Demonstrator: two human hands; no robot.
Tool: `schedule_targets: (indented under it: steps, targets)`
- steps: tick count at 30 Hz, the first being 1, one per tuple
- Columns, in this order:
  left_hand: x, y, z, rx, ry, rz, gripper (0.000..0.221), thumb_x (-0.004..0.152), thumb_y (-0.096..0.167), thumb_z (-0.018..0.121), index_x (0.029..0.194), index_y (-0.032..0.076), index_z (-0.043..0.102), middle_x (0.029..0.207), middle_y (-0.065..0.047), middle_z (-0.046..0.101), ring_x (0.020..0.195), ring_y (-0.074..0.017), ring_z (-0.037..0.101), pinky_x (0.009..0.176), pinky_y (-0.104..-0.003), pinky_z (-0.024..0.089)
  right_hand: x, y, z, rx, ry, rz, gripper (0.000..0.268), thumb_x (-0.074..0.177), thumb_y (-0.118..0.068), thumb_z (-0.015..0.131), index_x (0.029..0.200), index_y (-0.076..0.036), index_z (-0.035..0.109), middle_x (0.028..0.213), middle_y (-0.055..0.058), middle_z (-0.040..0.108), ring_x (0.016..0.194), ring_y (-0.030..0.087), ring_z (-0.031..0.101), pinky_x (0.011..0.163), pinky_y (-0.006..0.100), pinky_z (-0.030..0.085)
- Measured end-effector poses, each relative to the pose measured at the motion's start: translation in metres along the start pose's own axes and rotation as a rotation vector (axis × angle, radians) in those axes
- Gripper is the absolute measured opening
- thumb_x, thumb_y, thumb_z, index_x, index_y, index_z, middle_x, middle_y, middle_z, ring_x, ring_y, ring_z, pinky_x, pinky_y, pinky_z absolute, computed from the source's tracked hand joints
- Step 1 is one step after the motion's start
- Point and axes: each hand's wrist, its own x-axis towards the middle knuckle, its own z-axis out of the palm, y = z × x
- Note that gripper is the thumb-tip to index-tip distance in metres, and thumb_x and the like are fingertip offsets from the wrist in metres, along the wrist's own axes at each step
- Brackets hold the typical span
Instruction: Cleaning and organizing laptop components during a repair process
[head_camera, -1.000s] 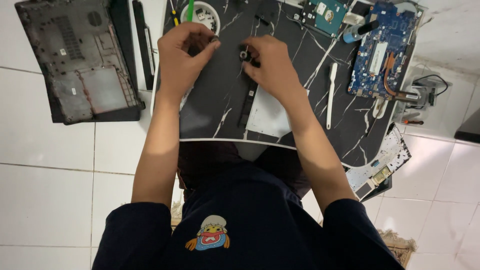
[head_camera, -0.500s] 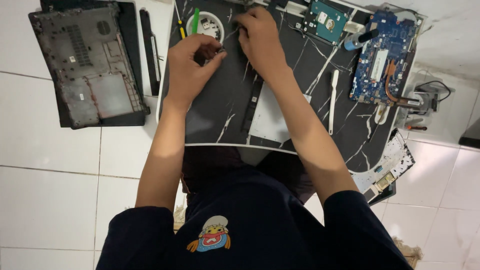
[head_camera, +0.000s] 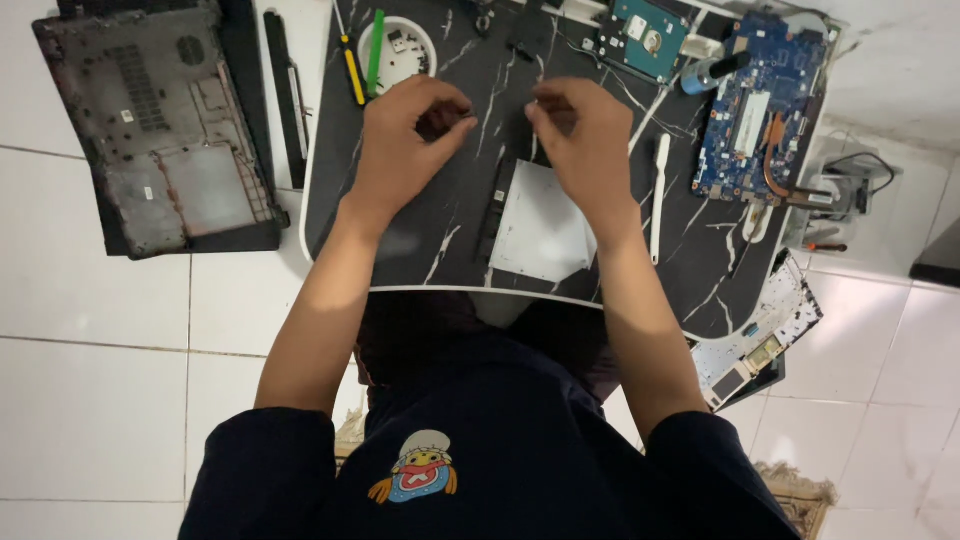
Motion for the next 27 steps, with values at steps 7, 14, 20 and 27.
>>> schedule_targets:
  steps: [7, 14, 20, 27]
  targets:
    - [0.006, 0.012, 0.015, -0.120, -0.128, -0.111, 0.013, 0.099, 0.009, 0.078, 0.108, 0.005, 0.070, 0.095, -0.010, 0.070, 0.081, -0.0202, 0.068, 0.072, -0.033, 0.058, -0.012, -0.024, -0.004, 0.263, -0.105, 0.141, 0.019, 0.102, -0.008, 0.068, 0.119, -0.003, 0.071, 0.107, 0.014, 0.075, 0.095, 0.024, 0.075, 0.084, 0.036, 0.065]
    - [0.007, 0.011, 0.019, -0.147, -0.131, -0.260, 0.011, 0.096, 0.013, 0.079, 0.103, 0.007, 0.074, 0.089, -0.004, 0.075, 0.079, -0.0115, 0.069, 0.073, -0.026, 0.057, -0.015, -0.024, -0.003, 0.360, -0.198, 0.036, 0.026, 0.101, -0.002, 0.070, 0.127, -0.001, 0.066, 0.110, 0.017, 0.071, 0.099, 0.028, 0.073, 0.086, 0.038, 0.067]
    - [0.010, -0.027, 0.025, 0.096, -0.251, -0.187, 0.014, 0.089, 0.011, 0.082, 0.101, 0.007, 0.075, 0.084, -0.005, 0.076, 0.075, -0.0160, 0.071, 0.071, -0.032, 0.053, 0.016, 0.032, 0.022, -0.054, -0.158, -0.093, 0.022, 0.097, -0.008, 0.061, 0.115, -0.006, 0.074, 0.104, 0.011, 0.077, 0.092, 0.029, 0.070, 0.079, 0.041, 0.050]
    - [0.038, -0.032, 0.017, 0.328, -0.267, -0.052, 0.012, 0.087, 0.016, 0.075, 0.088, 0.004, 0.076, 0.082, -0.015, 0.073, 0.074, -0.0331, 0.067, 0.064, -0.045, 0.045, 0.072, 0.044, 0.071, -0.354, 0.068, 0.058, 0.028, 0.086, -0.040, 0.083, 0.095, -0.014, 0.079, 0.085, 0.012, 0.063, 0.089, 0.039, 0.055, 0.078, 0.047, 0.045]
